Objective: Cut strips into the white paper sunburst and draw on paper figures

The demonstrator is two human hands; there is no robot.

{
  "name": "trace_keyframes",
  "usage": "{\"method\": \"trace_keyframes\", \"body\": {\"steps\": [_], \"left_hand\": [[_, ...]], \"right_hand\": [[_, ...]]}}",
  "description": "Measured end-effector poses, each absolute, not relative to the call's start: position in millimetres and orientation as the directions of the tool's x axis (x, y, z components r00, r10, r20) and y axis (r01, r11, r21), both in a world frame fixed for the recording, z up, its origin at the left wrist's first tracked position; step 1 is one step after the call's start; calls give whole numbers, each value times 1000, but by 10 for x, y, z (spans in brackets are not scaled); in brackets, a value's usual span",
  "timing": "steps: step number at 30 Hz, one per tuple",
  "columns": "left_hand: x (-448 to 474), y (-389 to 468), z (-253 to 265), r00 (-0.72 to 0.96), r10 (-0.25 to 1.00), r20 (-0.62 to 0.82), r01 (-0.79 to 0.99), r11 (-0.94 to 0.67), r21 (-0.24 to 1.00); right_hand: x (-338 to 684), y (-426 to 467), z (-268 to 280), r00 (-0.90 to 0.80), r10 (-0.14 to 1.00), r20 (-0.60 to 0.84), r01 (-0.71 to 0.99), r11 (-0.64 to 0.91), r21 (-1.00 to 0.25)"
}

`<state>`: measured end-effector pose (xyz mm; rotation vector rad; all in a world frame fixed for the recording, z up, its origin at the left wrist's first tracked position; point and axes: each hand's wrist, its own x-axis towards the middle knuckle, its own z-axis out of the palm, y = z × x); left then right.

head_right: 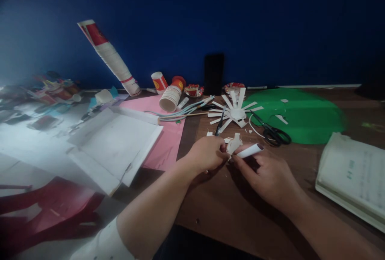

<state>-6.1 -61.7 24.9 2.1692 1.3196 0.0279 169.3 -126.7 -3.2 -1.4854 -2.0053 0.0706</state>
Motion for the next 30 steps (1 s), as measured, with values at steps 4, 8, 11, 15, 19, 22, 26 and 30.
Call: {"method": "trace_keyframes", "body": {"steps": [4, 8, 11, 15, 19, 22, 26, 30], "left_hand": [[-69, -621, 252, 516, 813, -271, 797, -340, 499], [-72, -623, 244, 510, 819, -263, 800, -339, 495], [-70, -621, 245, 511, 818, -266, 800, -338, 496], [-67, -623, 271, 505, 814, -287, 802, -320, 504], [-70, -632, 298, 501, 813, -296, 803, -310, 509], [-74, -636, 301, 506, 815, -281, 799, -321, 509], [-78, -637, 295, 504, 817, -281, 798, -316, 514], [-79, -637, 296, 500, 816, -291, 802, -308, 512]], "right_hand": [[1691, -1268, -30, -150, 881, 448, 847, 348, -402], [1685, -1261, -44, -114, 908, 404, 846, 302, -439], [1676, -1265, -34, -113, 918, 381, 831, 298, -471], [1663, -1275, -3, -110, 915, 388, 834, 297, -465], [1652, -1265, 8, -117, 910, 398, 839, 305, -450], [1651, -1256, -2, -137, 901, 411, 831, 330, -448], [1656, -1260, -18, -133, 901, 413, 826, 331, -457], [1652, -1266, -8, -114, 913, 392, 833, 303, -463]]}}
